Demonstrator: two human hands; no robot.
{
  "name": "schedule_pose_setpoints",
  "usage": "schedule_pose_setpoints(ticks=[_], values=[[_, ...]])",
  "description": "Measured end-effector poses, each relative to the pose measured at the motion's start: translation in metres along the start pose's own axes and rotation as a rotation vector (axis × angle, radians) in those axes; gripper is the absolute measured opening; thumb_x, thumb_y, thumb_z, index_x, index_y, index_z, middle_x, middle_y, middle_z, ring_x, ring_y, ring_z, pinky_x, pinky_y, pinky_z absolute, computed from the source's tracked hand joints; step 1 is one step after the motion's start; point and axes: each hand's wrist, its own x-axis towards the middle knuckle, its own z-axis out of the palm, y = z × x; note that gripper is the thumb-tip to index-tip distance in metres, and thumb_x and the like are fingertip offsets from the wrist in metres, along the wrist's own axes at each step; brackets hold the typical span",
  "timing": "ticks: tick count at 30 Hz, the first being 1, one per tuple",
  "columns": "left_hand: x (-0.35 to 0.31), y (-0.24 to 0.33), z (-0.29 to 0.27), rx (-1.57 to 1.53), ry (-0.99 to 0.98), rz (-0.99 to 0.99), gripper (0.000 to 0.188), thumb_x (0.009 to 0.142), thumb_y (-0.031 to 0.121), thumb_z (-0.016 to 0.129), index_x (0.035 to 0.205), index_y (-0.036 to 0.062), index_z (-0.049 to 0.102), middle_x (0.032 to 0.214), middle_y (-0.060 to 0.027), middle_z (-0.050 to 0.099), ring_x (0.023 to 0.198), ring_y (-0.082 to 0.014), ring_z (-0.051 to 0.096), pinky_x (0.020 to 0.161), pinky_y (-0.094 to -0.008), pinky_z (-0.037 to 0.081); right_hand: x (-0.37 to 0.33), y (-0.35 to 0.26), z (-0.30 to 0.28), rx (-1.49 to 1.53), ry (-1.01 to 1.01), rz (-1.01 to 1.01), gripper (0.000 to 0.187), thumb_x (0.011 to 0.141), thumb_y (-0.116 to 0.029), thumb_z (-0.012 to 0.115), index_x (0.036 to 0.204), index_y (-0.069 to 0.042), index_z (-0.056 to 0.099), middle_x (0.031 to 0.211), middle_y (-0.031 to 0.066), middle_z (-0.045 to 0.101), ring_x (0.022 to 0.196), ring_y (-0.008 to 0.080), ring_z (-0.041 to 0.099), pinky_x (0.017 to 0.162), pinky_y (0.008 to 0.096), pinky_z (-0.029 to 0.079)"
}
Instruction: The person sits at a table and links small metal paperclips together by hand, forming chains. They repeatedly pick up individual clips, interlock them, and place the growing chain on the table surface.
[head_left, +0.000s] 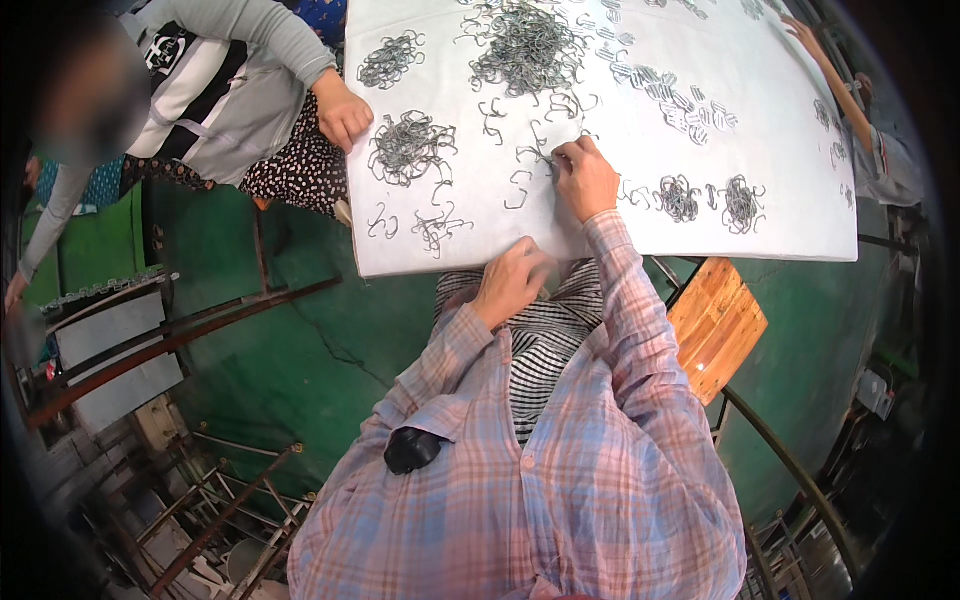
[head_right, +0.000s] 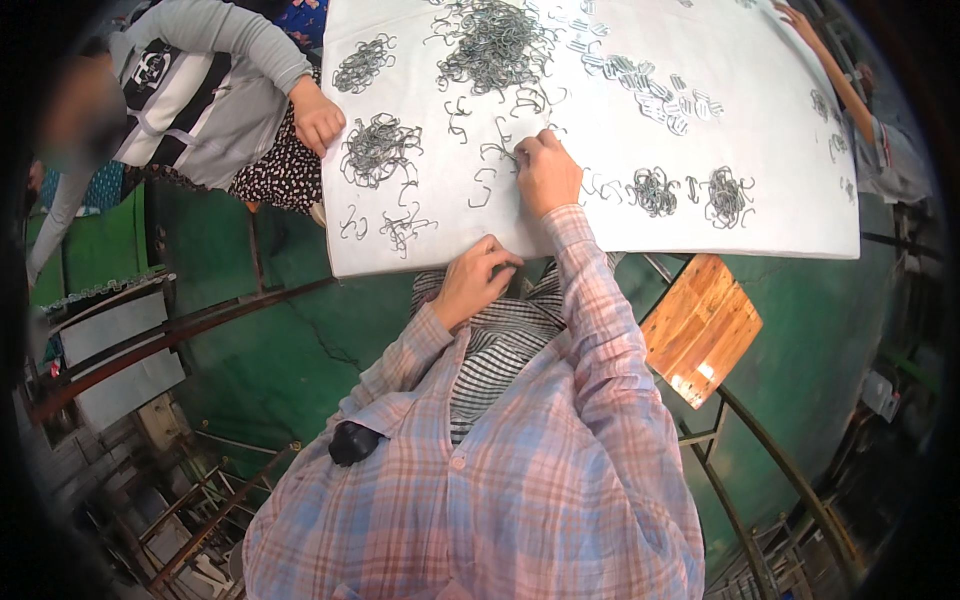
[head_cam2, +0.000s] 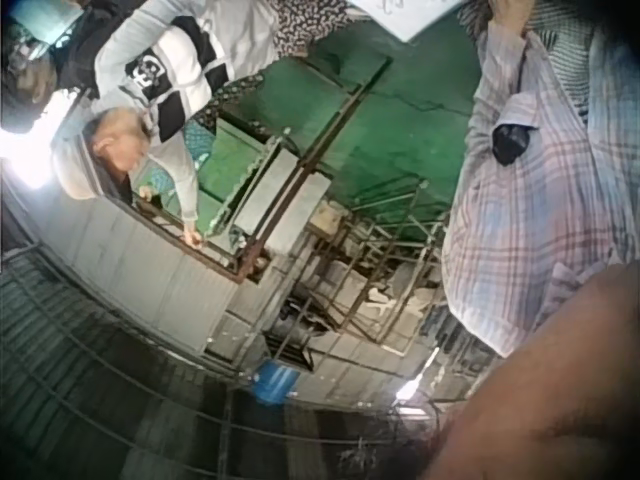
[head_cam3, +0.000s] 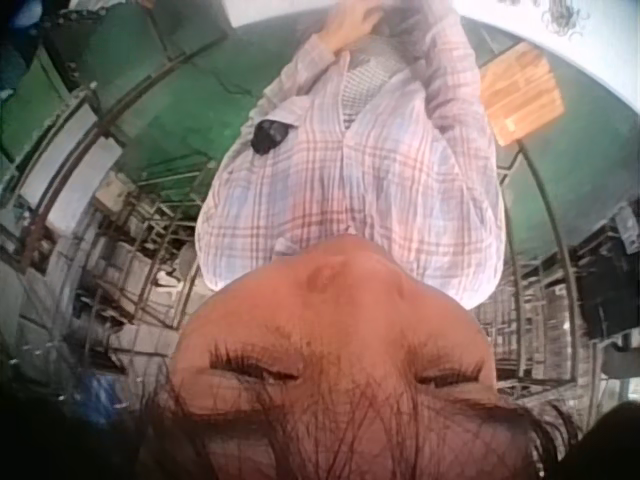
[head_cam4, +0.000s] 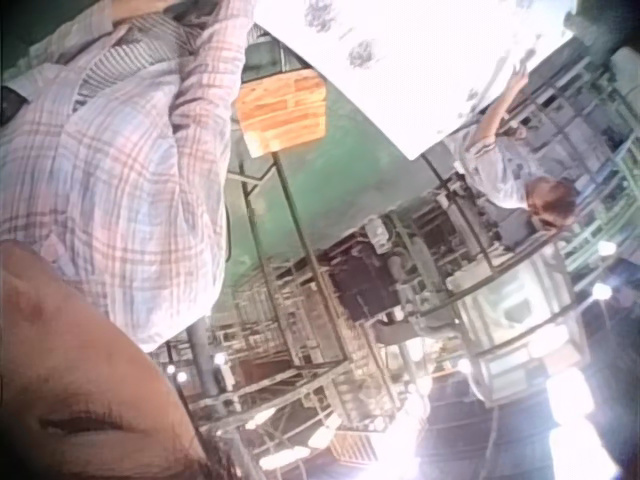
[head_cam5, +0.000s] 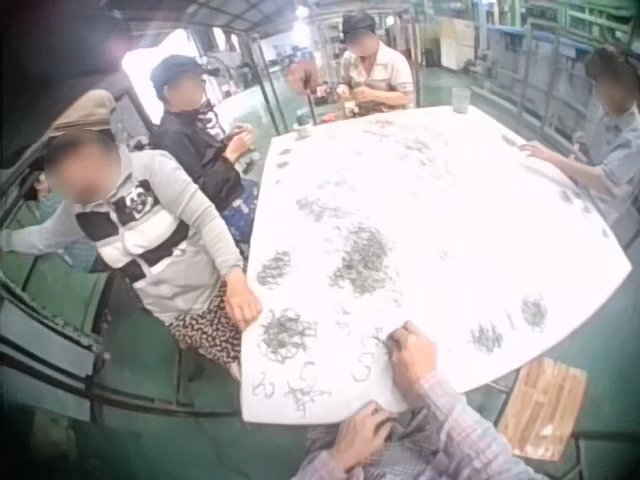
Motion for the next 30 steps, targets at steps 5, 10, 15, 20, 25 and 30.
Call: schedule_pose_setpoints(ticks=[5,10,15,20,25,30], values=[[0.002,0.0,0.0,-0.011,0.028,0.033,0.015,0.081,0.01,0.067,0.095,0.0085,0.071,0.089,-0.0102,0.054,0.073,-0.0282,0.058,0.067,-0.0379,0.048,0.039,-0.023,0.024,-0.073,-0.044,0.159,0.016,0.083,-0.021,0.067,0.092,-0.008,0.069,0.102,0.0108,0.064,0.086,0.0306,0.067,0.073,0.0415,0.053],[0.003,-0.012,0.003,-0.145,0.025,-0.001,0.016,0.085,0.007,0.067,0.1,0.0023,0.07,0.089,-0.0061,0.061,0.068,-0.0166,0.06,0.063,-0.0291,0.049,0.046,-0.034,0.04,-0.175,-0.106,0.147,0.015,0.081,-0.011,0.063,0.093,-0.002,0.064,0.102,0.0178,0.063,0.084,0.0352,0.068,0.069,0.0461,0.053],[0.02,-0.008,-0.017,-0.553,0.287,-0.278,0.018,0.087,0.003,0.064,0.103,0.0026,0.071,0.086,-0.0091,0.067,0.077,-0.0115,0.065,0.062,-0.026,0.052,-0.027,-0.029,-0.002,0.041,0.129,0.052,0.011,0.085,-0.012,0.063,0.091,-0.007,0.056,0.094,0.0138,0.06,0.074,0.0353,0.063,0.061,0.0451,0.049],[0.1,0.009,-0.026,0.16,0.44,0.087,0.012,0.082,0.015,0.073,0.092,0.0107,0.075,0.094,-0.0066,0.065,0.091,-0.0233,0.06,0.076,-0.0346,0.05,-0.093,0.008,-0.054,0.089,0.243,0.112,0.012,0.087,-0.011,0.065,0.092,-0.006,0.056,0.09,0.0116,0.058,0.074,0.0346,0.06,0.061,0.043,0.046],[0.162,0.023,0.0,0.337,0.437,-0.138,0.012,0.078,0.024,0.077,0.087,0.0157,0.075,0.102,-0.003,0.061,0.105,-0.0241,0.051,0.087,-0.0403,0.044,-0.111,0.012,-0.078,0.101,0.226,0.147,0.011,0.087,-0.01,0.065,0.091,-0.005,0.056,0.087,0.0105,0.057,0.071,0.0319,0.059,0.061,0.0406,0.046],[0.18,0.023,0.005,0.408,0.357,-0.203,0.012,0.076,0.021,0.079,0.083,0.0141,0.072,0.108,-0.0019,0.06,0.113,-0.0235,0.046,0.091,-0.0431,0.038,-0.122,0.014,-0.073,0.152,0.214,0.138,0.01,0.087,-0.008,0.065,0.09,-0.005,0.056,0.086,0.0104,0.056,0.068,0.0293,0.06,0.059,0.0396,0.046]])
